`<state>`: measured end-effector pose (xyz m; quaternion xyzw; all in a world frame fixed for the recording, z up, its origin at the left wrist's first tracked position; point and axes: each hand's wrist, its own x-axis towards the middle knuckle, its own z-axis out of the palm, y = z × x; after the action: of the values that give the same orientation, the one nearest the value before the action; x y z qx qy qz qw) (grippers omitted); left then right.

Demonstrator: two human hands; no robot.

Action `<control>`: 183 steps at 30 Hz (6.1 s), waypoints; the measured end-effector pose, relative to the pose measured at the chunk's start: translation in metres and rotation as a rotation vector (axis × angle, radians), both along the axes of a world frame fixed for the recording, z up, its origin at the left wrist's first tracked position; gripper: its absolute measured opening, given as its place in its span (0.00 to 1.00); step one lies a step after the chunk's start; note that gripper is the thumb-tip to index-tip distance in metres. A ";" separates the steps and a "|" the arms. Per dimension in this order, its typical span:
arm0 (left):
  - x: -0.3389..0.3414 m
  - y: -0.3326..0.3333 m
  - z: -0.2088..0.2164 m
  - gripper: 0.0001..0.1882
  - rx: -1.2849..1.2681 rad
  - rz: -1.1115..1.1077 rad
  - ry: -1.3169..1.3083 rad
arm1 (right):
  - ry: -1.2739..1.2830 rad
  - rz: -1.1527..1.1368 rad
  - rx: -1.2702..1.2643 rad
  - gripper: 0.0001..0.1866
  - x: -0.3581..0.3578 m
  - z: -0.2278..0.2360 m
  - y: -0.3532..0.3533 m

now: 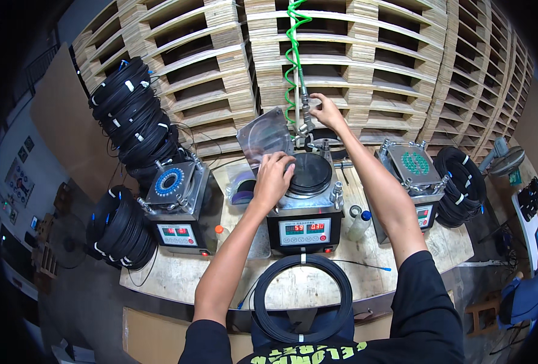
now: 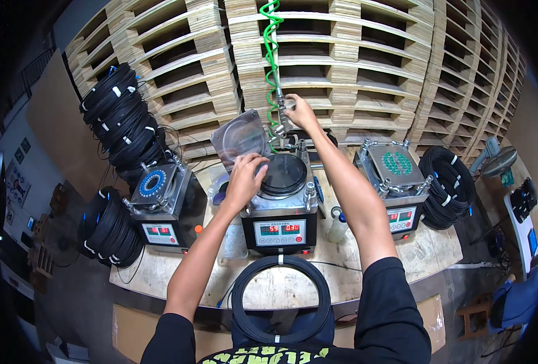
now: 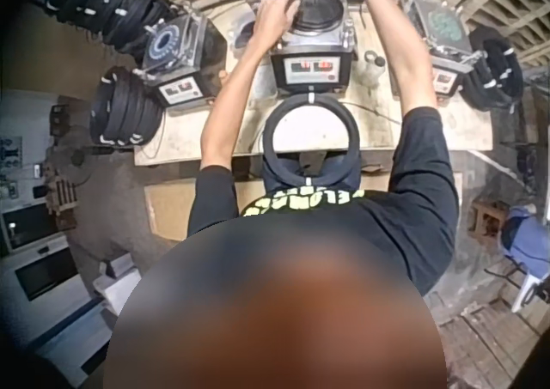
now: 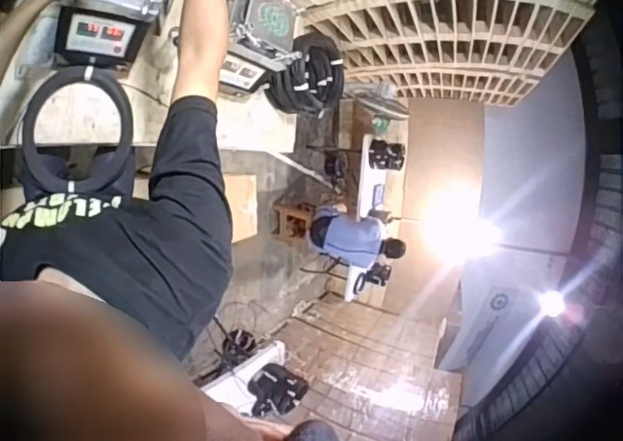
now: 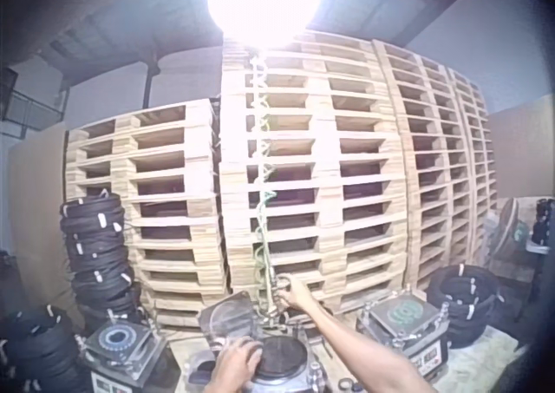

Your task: Operate industrial machines to process coils of black wire and install circuit boards.

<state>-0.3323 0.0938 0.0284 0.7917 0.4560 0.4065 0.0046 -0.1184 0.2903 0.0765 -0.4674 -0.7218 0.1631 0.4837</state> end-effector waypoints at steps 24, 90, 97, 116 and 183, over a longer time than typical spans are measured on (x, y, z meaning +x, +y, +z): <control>-0.009 0.016 -0.042 0.19 -0.014 0.324 -0.770 | 0.206 -0.260 -0.428 0.45 0.140 -0.269 -0.314; -0.003 0.005 -0.033 0.24 -0.064 0.334 -0.879 | -1.521 0.122 0.240 0.11 -0.081 0.056 -0.161; -0.002 0.005 -0.033 0.23 -0.058 0.360 -0.850 | -1.477 0.006 0.058 0.18 -0.046 0.055 -0.129; -0.007 0.009 -0.037 0.22 -0.076 0.361 -0.798 | 0.407 0.118 -0.302 0.33 0.105 -0.110 -0.260; -0.053 0.000 0.032 0.55 -0.787 -0.263 -0.372 | 0.583 0.433 -0.352 0.39 0.025 -0.029 -0.167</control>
<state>-0.3858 0.0935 0.0607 0.6944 0.4628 0.3334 0.4387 -0.0933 0.1238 0.0471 -0.3145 -0.5970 0.5082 0.5351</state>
